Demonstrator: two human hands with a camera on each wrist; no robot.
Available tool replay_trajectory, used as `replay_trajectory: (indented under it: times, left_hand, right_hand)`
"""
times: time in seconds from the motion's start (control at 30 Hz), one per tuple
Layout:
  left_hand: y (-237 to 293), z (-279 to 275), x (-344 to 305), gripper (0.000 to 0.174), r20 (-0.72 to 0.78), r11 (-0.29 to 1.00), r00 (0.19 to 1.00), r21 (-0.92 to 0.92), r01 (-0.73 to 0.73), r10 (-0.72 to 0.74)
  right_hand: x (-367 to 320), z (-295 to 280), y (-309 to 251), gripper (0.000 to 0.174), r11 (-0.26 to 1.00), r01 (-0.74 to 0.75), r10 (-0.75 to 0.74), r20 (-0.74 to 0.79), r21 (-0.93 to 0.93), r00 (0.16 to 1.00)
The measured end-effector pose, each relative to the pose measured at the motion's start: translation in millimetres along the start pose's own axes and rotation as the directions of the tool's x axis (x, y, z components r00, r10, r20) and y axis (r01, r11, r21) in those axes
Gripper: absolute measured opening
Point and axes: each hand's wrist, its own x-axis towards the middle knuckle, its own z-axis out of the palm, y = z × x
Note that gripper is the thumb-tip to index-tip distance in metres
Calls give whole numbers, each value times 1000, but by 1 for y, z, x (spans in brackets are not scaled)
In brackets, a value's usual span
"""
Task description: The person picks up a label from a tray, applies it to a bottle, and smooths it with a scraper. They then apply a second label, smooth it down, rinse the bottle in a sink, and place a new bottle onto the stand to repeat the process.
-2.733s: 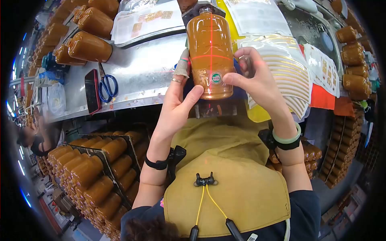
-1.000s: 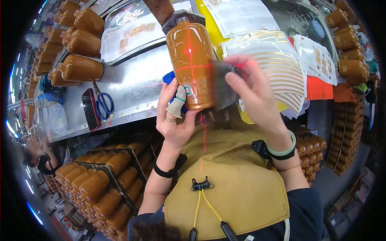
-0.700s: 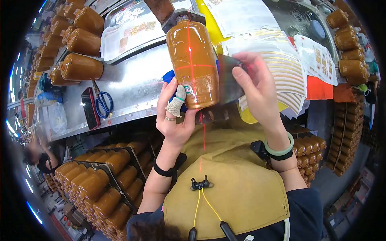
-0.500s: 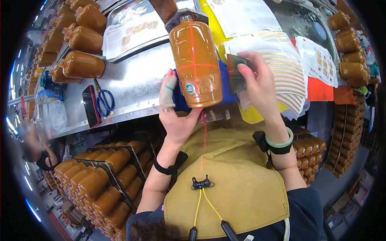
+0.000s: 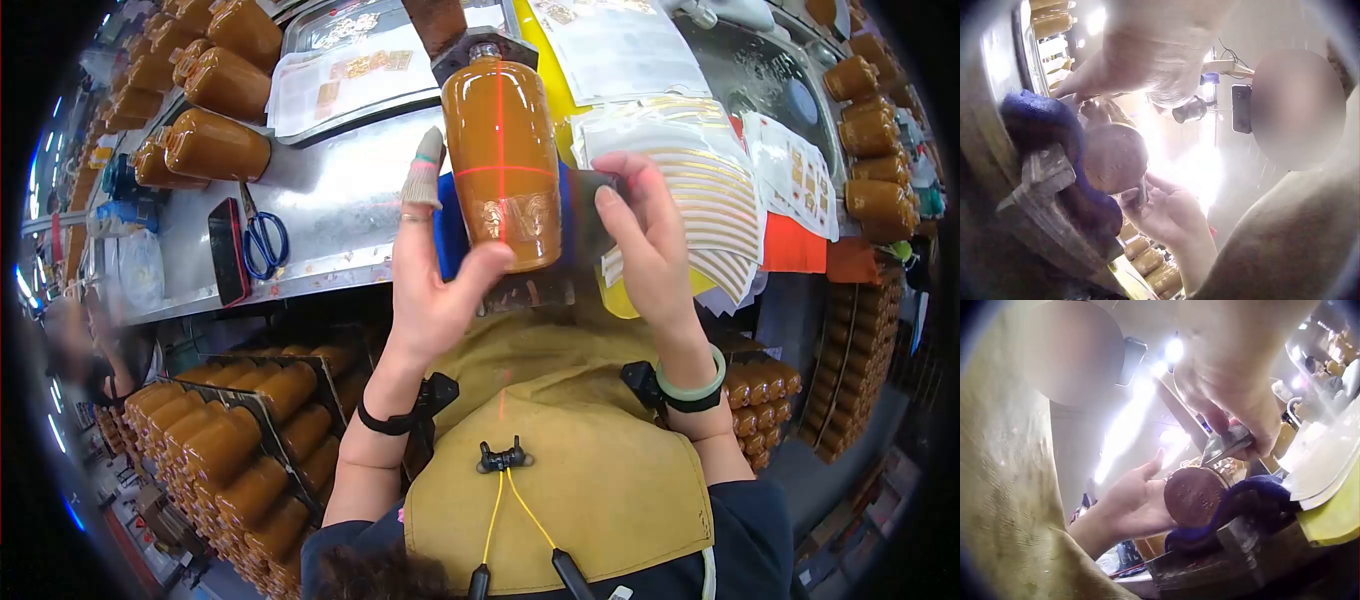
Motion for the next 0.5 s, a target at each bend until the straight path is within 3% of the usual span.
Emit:
replay_trajectory:
  times: [0.03,0.1,0.3,0.4,0.5]
  left_hand:
    - [1,15,4,75,-107,998,994,65,9,-2]
    - [-7,3,7,68,28,994,994,-33,109,-108]
    - [-13,2,5,67,14,990,993,-78,114,-114]
    - [-13,2,4,67,16,992,994,-67,108,-107]
    - [-14,1,3,67,17,989,994,-101,112,-111]
  right_hand:
    - [-2,3,-1,26,1000,1,-1,6,3,1000]
    - [-4,9,-2,25,1000,-17,18,38,-26,999]
    - [-1,15,2,28,997,-52,55,52,-52,997]
    - [-2,12,-6,28,997,-70,69,34,40,997]
    - [-4,9,-13,26,998,-48,48,-6,-43,999]
